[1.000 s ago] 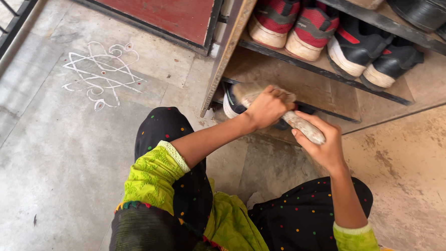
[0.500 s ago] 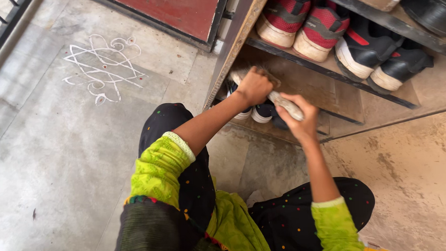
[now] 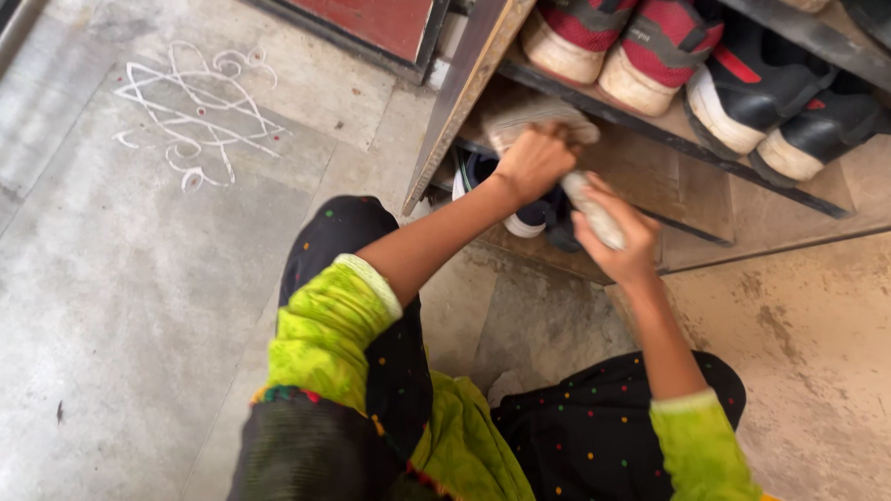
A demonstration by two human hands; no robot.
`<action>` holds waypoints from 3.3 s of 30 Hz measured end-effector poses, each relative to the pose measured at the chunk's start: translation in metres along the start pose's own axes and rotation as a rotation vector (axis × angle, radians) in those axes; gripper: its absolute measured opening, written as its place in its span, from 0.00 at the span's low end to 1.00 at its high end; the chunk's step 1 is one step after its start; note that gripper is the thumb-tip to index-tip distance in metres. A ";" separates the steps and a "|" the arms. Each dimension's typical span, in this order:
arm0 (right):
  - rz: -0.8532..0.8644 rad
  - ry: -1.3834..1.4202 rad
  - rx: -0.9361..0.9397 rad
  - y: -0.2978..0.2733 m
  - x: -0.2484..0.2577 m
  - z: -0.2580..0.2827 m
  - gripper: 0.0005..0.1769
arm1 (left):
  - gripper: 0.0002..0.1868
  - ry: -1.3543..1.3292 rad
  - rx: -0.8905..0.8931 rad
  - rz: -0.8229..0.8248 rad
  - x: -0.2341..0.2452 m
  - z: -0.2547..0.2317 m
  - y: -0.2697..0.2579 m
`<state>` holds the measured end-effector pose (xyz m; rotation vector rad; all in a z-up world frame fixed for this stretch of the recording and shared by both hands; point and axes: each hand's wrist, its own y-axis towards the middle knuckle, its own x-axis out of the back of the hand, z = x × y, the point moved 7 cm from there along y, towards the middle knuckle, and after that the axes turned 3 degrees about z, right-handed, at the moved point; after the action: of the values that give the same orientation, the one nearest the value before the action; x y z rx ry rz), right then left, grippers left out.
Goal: The person sits on the floor and cleans a pair of black sneakers using a cloth and a brush. They wipe the exterior and interior of the shoes, then brush the inside of the shoe rack before placing the shoes back on the shelf.
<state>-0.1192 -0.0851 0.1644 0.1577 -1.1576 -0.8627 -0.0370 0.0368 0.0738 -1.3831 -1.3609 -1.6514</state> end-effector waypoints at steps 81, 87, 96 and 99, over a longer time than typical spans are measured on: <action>-0.285 -0.124 -0.375 0.020 -0.010 -0.168 0.14 | 0.23 -0.378 0.085 -0.034 -0.117 0.001 0.132; -0.247 -0.188 -0.351 0.013 0.005 -0.121 0.13 | 0.27 -0.498 -0.027 0.163 -0.075 -0.021 0.097; -0.090 -0.130 -0.566 0.002 0.068 -0.062 0.12 | 0.30 -0.347 -0.251 -0.093 -0.015 -0.063 0.059; -0.060 -0.148 -0.575 -0.003 0.082 -0.040 0.12 | 0.27 -0.315 -0.287 -0.083 -0.007 -0.069 0.050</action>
<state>-0.0763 -0.1539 0.2062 -0.3495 -1.0003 -1.2421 -0.0144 -0.0443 0.0876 -1.8389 -1.4072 -1.7928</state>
